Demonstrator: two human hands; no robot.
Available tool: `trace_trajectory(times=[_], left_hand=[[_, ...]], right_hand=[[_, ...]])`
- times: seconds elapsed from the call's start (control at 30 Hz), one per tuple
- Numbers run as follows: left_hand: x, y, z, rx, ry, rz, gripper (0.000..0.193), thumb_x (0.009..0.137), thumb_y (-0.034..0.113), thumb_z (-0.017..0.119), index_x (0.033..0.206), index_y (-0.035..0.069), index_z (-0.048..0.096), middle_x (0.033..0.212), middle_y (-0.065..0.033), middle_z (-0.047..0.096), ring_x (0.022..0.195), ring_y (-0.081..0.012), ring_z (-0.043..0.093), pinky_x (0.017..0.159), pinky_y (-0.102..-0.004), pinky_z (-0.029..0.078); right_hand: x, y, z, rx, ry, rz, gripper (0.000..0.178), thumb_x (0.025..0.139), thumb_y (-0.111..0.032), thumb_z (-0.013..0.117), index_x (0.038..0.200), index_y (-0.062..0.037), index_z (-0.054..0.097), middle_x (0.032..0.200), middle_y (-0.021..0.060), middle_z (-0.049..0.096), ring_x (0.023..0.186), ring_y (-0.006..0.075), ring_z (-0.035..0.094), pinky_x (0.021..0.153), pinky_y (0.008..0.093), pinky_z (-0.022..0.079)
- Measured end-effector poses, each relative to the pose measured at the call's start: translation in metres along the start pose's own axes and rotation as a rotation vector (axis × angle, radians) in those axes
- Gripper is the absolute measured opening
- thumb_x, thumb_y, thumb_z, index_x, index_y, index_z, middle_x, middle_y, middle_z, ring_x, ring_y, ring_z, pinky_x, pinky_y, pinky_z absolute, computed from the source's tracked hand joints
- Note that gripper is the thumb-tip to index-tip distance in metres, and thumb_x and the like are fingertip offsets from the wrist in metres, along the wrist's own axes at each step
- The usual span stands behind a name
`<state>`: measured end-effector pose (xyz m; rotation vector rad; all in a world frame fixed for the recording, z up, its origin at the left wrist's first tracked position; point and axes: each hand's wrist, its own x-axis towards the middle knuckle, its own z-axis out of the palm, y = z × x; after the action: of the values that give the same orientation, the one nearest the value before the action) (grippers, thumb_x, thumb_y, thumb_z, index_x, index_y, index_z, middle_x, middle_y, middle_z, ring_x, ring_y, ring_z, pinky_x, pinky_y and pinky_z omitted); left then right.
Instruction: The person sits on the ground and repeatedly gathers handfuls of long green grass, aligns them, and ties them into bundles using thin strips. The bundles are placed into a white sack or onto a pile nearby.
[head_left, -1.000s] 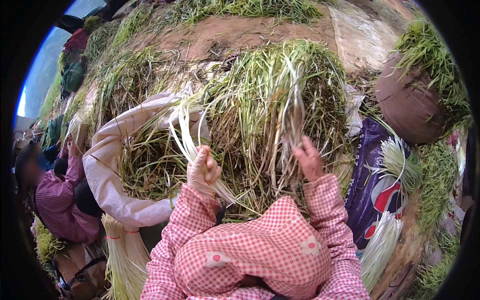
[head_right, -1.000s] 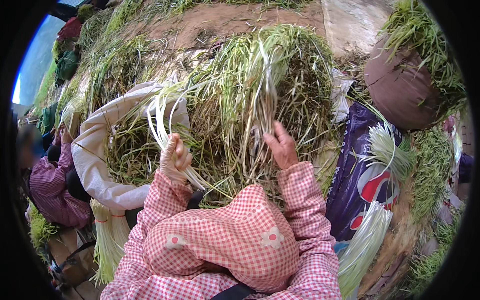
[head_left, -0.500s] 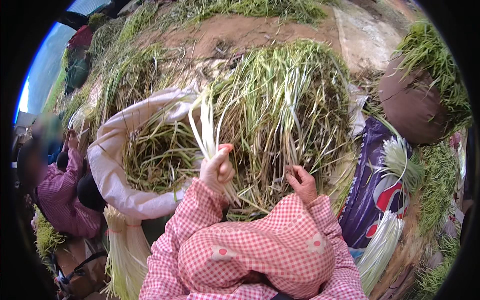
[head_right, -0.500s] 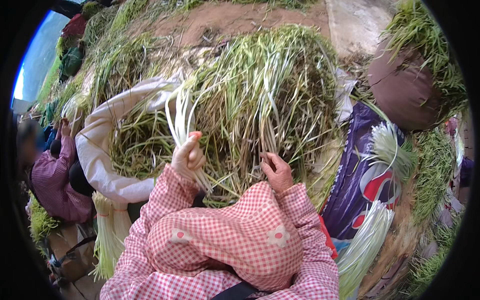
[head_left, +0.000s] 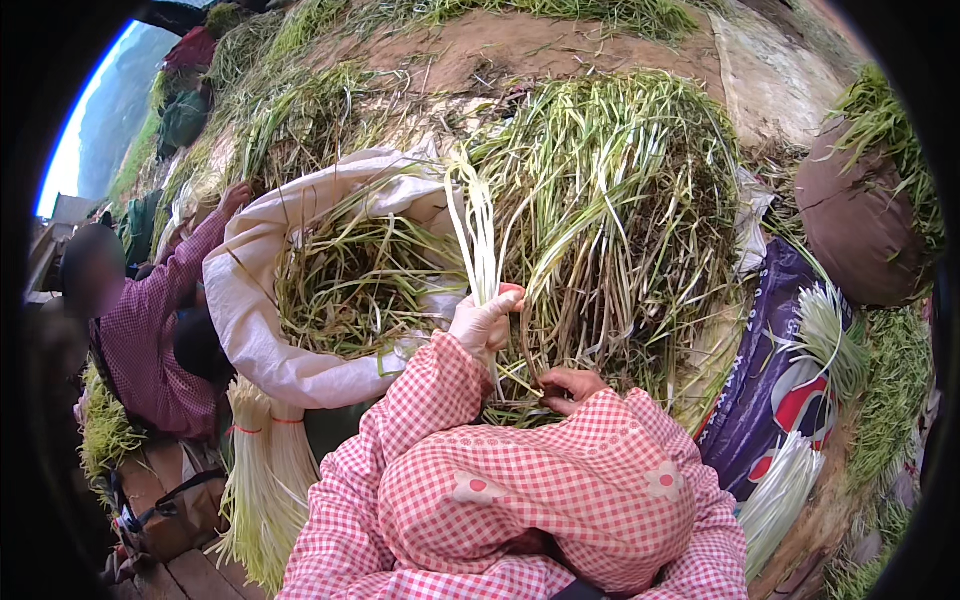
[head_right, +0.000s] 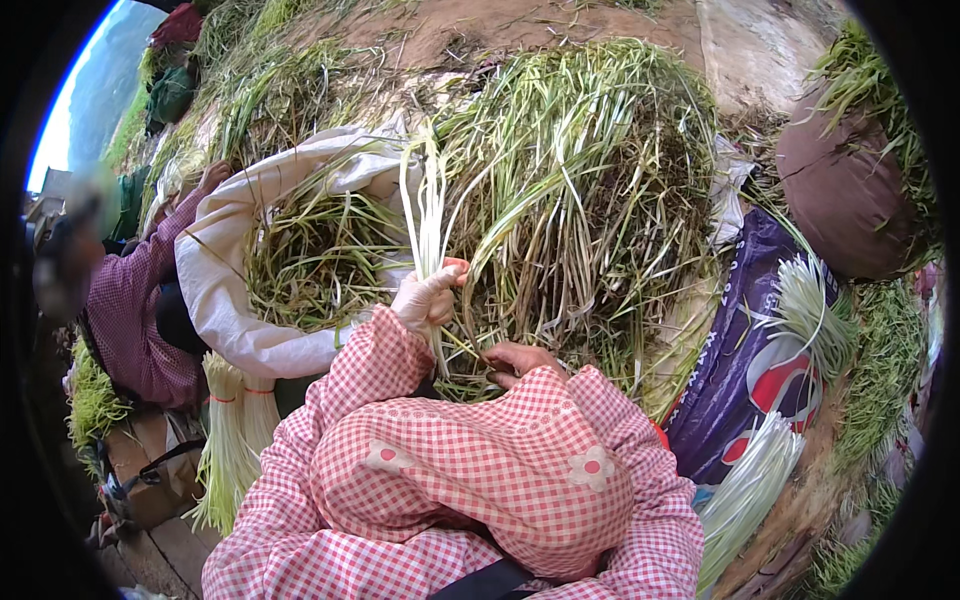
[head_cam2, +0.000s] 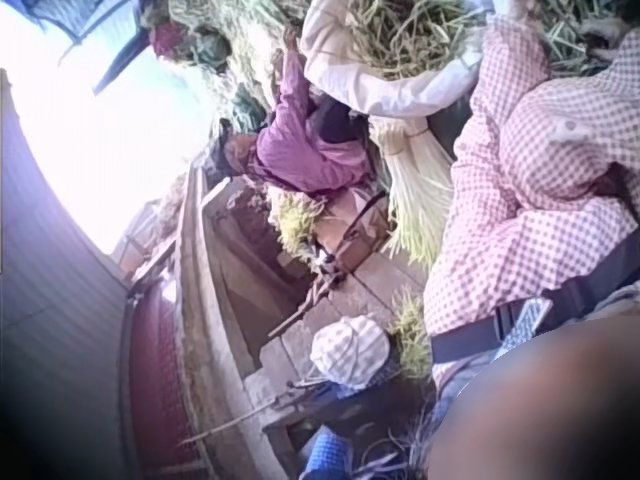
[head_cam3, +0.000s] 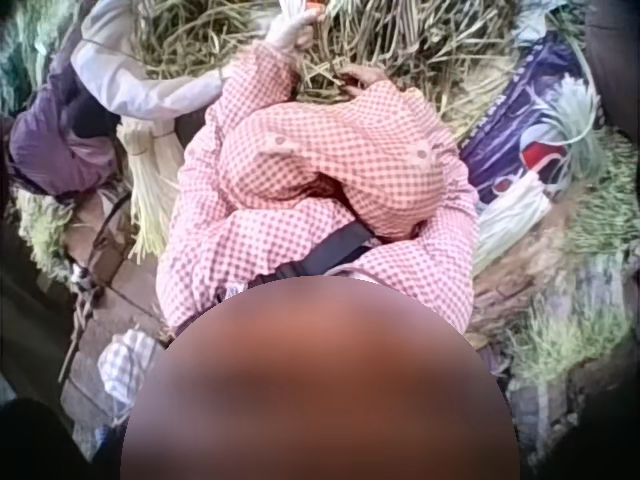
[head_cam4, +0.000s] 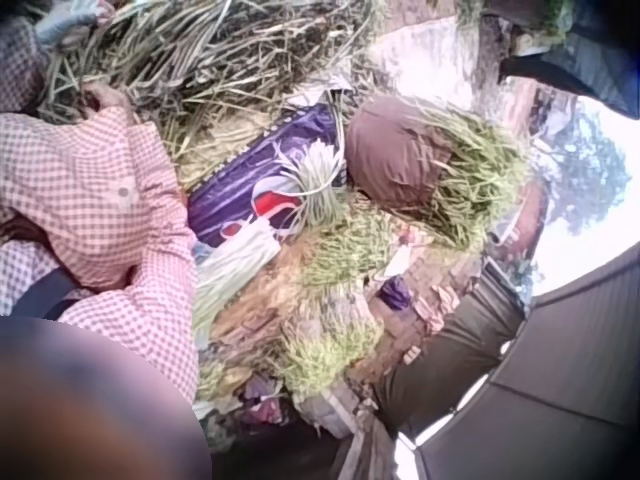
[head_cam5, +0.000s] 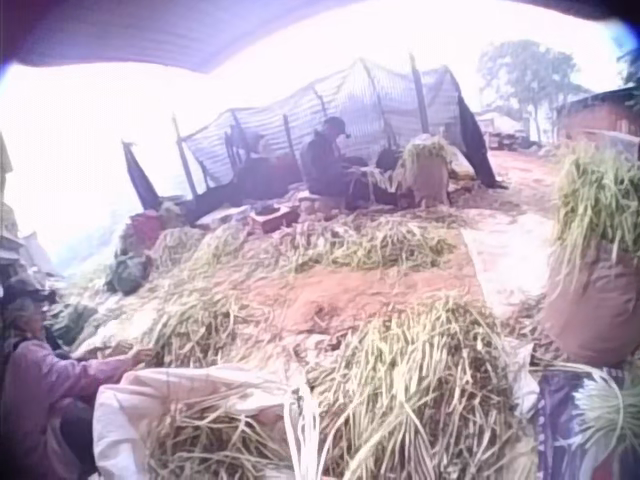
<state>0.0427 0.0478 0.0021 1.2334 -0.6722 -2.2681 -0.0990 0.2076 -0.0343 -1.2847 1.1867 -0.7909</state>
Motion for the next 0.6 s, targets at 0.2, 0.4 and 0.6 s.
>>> trace_trajectory(times=[0.2, 0.4, 0.6], left_hand=[[-0.003, -0.005, 0.01, 0.073, -0.024, 0.02, 0.025, 0.068, -0.003, 0.068, 0.091, 0.003, 0.058, 0.073, -0.0056, 0.061, 0.046, -0.0072, 0.048, 0.037, -0.0187, 0.032], [-0.002, -0.009, 0.016, 0.057, 0.006, 0.03, 0.026, 0.068, -0.008, 0.066, 0.091, 0.001, 0.056, 0.074, -0.0088, 0.061, 0.052, -0.0104, 0.055, 0.039, -0.0187, 0.037], [0.002, -0.006, 0.007, -0.093, -0.004, 0.042, 0.025, 0.072, -0.005, 0.064, 0.094, 0.002, 0.056, 0.067, -0.0061, 0.06, 0.037, -0.0074, 0.042, 0.032, -0.0206, 0.026]], right_hand=[[0.02, -0.024, -0.015, 0.239, 0.197, 0.25, 0.046, 0.079, -0.032, 0.062, 0.11, -0.0005, 0.05, 0.103, 0.0148, 0.055, 0.087, 0.0205, 0.056, 0.077, 0.0309, 0.049], [0.054, -0.026, -0.024, 0.847, 0.515, 0.201, 0.013, 0.085, -0.014, 0.057, 0.093, -0.0053, 0.054, 0.075, 0.0029, 0.059, 0.058, 0.0085, 0.057, 0.046, 0.0182, 0.045], [0.039, -0.001, -0.017, 1.338, 0.531, -0.035, 0.006, 0.084, -0.007, 0.052, 0.085, -0.0086, 0.057, 0.082, 0.0093, 0.062, 0.067, 0.0178, 0.062, 0.048, 0.0227, 0.05]])
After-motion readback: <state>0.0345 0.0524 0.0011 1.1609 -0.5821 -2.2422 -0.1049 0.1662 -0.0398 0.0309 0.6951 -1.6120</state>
